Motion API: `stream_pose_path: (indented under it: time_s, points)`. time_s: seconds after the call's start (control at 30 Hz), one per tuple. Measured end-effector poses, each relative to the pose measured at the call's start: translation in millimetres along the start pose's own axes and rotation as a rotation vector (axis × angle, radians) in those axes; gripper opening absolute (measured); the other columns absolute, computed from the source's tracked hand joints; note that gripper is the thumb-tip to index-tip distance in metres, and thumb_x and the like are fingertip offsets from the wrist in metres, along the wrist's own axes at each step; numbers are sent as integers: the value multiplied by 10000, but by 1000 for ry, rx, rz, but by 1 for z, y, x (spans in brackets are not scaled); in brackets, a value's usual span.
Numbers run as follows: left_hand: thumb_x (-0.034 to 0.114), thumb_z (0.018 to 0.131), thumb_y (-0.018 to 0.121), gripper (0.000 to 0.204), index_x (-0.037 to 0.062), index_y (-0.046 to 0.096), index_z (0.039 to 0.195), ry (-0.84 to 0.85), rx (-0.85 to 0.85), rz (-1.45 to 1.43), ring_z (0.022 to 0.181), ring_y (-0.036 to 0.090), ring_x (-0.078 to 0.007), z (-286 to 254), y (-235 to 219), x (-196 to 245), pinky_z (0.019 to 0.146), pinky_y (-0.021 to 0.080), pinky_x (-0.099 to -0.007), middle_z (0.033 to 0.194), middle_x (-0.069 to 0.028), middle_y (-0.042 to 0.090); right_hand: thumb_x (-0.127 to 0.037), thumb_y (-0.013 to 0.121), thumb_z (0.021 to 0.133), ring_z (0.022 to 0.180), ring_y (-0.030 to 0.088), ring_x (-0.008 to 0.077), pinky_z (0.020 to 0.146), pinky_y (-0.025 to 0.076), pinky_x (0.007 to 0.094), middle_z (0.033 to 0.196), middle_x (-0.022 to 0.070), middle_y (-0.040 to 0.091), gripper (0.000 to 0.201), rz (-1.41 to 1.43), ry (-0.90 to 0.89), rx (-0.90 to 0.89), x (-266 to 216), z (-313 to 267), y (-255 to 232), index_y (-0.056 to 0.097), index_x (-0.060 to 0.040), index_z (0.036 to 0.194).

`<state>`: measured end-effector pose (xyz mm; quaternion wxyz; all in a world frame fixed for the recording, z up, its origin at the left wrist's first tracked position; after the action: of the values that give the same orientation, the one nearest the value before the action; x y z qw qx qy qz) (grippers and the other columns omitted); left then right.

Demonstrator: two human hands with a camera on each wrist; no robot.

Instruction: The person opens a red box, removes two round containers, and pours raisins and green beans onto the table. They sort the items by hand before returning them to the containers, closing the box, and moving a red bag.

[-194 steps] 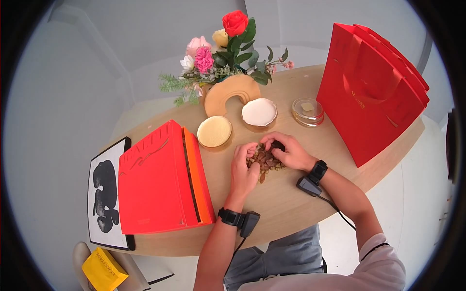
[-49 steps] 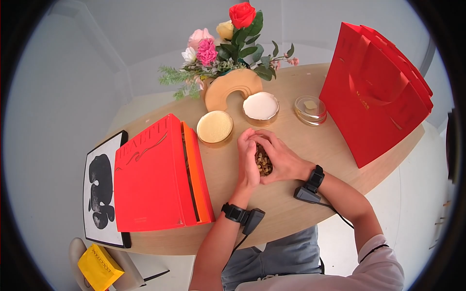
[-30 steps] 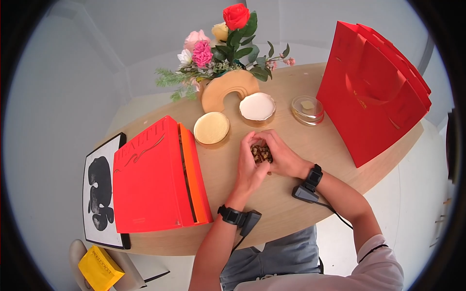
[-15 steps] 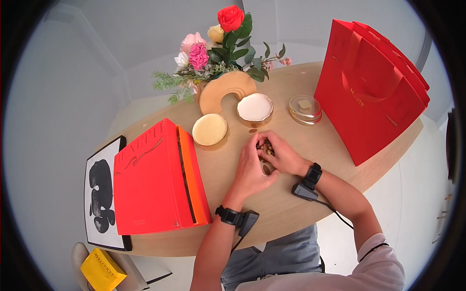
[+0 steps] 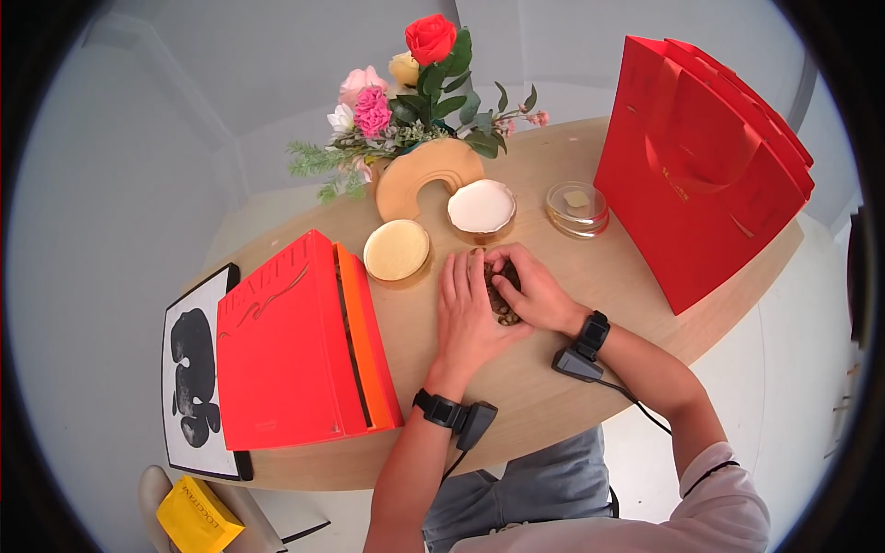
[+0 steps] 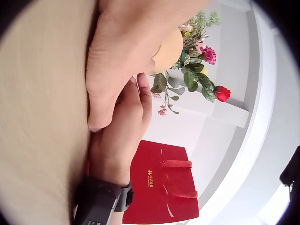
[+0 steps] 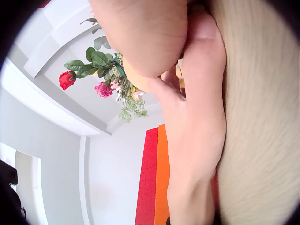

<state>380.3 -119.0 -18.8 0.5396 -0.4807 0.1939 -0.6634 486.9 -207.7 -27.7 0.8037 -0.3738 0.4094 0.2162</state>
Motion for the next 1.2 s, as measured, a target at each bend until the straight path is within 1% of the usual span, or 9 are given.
stream_pose_path:
  time_s: [0.27,0.37,0.47,0.6,0.67,0.73,0.87,1.07,1.2]
  points:
    - [468,638,945,1184,-53,344,1515,11,-45,2,1463,384,-439,10,9,-8,1247,291,-541,1514,-278,446,-19,611,914,1135,614,320,1035,500,417,1199,202,592,451,91,40,150,18,-1,-2,489,27,1346]
    - [478,645,940,1168,-50,355,1508,33,-53,18,1458,397,-417,10,9,-6,1241,302,-531,1502,-263,470,-5,591,945,1208,619,287,1072,499,407,1249,173,602,426,101,85,161,21,-1,-5,481,9,1357]
    - [467,659,930,1113,-49,394,1487,52,-54,-7,1440,415,-409,12,6,-2,1235,309,-524,1480,-253,490,7,567,949,1198,624,275,1076,498,404,1236,172,615,408,117,155,177,26,0,-6,482,14,1348]
    - [418,679,914,1003,-40,459,1447,6,-133,-38,1366,470,-398,12,5,1,1175,386,-499,1421,-218,514,20,537,958,1205,624,262,1077,498,396,1225,172,629,388,140,223,187,24,0,-8,480,15,1342]
    - [403,682,911,973,-31,477,1438,-20,-164,-86,1340,488,-395,11,6,-1,1149,416,-490,1403,-207,517,-22,523,967,1173,653,308,1050,517,410,1208,204,654,374,198,177,220,24,1,-8,485,28,1335]
    - [390,680,911,961,-6,487,1446,-3,-149,-116,1315,505,-390,10,8,-1,1110,452,-481,1397,-193,514,-14,495,983,1216,632,284,1086,491,395,1251,192,644,375,229,192,211,22,1,-7,474,24,1356]
    - [386,694,902,914,-14,518,1421,-9,-146,-140,1303,509,-375,10,8,2,1111,454,-465,1415,-179,511,-31,453,1009,1285,597,260,1159,432,382,1321,179,630,380,363,216,234,21,3,-2,459,26,1385]
    - [361,701,885,899,-18,518,1428,38,-152,-155,1338,497,-366,10,10,5,1145,440,-459,1482,-177,489,-88,432,1028,1317,567,244,1164,418,376,1333,164,632,357,544,277,289,30,6,4,484,20,1364]
    - [318,710,863,837,-11,534,1405,70,-175,-143,1347,495,-369,11,11,6,1146,436,-460,1470,-174,505,-129,422,1044,1319,555,233,1163,409,364,1341,156,630,350,524,315,317,29,5,1,498,6,1357]
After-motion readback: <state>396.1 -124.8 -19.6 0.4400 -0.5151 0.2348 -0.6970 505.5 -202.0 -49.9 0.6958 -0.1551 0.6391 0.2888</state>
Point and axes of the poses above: each hand's wrist, its own z-axis towards the middle knuckle, its own y-axis out of the palm, x = y × z, the point moved 5 cm from there along z, towards the middle knuckle
